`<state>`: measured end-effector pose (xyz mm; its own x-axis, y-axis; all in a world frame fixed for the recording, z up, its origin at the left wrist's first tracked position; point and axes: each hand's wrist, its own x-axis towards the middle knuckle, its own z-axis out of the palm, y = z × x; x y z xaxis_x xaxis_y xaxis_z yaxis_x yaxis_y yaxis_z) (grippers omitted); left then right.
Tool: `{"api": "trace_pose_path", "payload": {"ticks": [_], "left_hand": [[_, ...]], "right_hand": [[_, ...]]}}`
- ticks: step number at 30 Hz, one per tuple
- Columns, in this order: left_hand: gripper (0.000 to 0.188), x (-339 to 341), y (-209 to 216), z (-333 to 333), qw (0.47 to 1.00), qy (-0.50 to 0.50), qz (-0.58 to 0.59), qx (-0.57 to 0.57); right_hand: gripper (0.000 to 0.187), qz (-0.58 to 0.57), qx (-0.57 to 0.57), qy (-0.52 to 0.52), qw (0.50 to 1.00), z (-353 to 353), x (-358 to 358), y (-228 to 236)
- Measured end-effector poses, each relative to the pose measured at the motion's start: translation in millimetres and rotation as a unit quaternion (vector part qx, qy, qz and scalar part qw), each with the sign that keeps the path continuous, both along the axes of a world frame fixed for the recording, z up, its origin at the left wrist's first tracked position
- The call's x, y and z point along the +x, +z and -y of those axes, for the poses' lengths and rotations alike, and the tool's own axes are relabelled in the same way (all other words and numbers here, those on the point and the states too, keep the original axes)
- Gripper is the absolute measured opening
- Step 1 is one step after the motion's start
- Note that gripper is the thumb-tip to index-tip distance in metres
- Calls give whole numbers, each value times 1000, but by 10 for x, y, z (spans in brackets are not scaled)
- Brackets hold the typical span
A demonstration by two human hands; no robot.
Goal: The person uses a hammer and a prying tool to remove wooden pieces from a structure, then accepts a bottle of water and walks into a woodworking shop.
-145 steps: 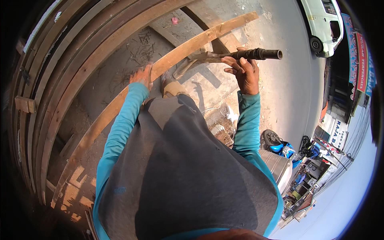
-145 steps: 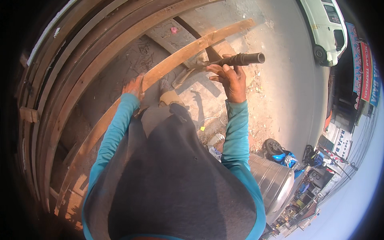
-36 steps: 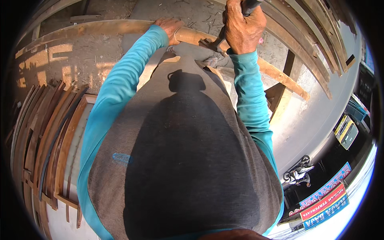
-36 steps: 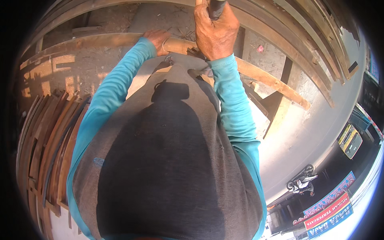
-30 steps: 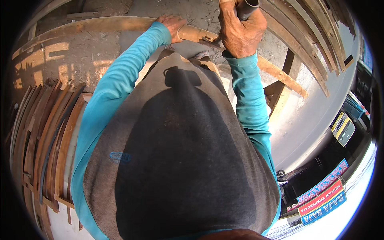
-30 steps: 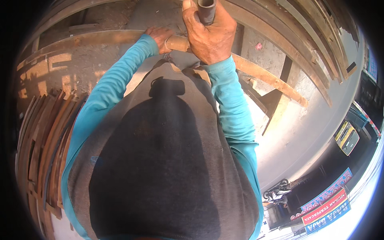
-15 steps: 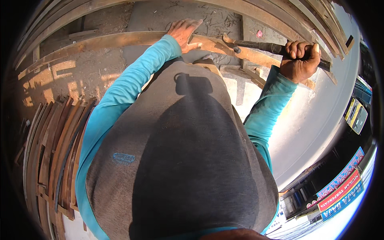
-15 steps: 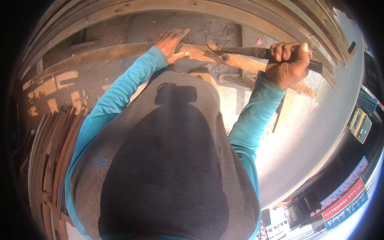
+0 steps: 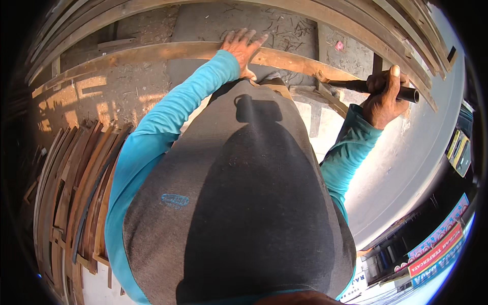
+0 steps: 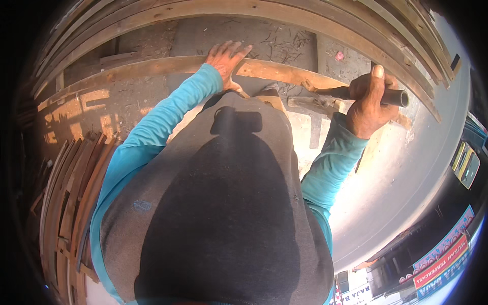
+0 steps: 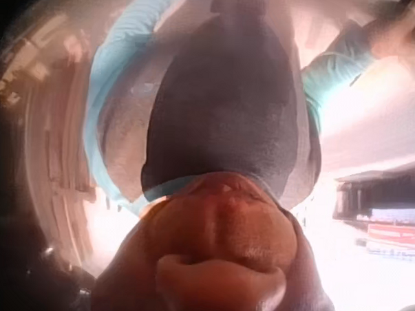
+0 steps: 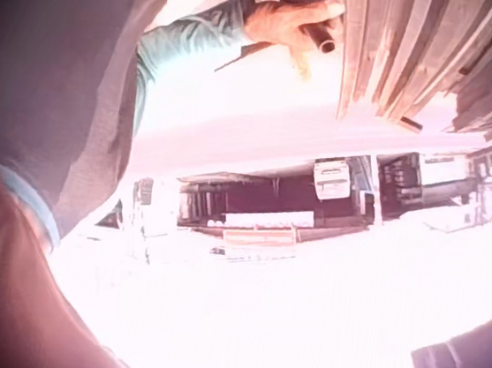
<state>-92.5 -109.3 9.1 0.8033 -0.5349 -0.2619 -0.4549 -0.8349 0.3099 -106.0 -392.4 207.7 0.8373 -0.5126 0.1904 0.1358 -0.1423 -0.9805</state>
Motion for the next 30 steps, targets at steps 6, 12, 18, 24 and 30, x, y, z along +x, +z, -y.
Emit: {"api": "trace_pose_path", "payload": {"ticks": [6,12,18,24,30], "left_hand": [[105,47,-590,-93,995,-31,58,71],[73,947,-99,-132,971,-91,-219,-29],[68,1229,-264,-346,975,16,-212,-68],[73,1534,-540,-153,965,99,-227,83],[78,897,-102,232,998,2,30,57]], "right_hand": [[26,55,-24,-117,991,499,-240,341],[25,103,-127,-203,965,628,-366,498],[24,149,-126,-244,950,906,-382,366],[25,145,-100,-224,958,1204,-170,266],[30,86,-174,-175,965,1910,191,-18]]}}
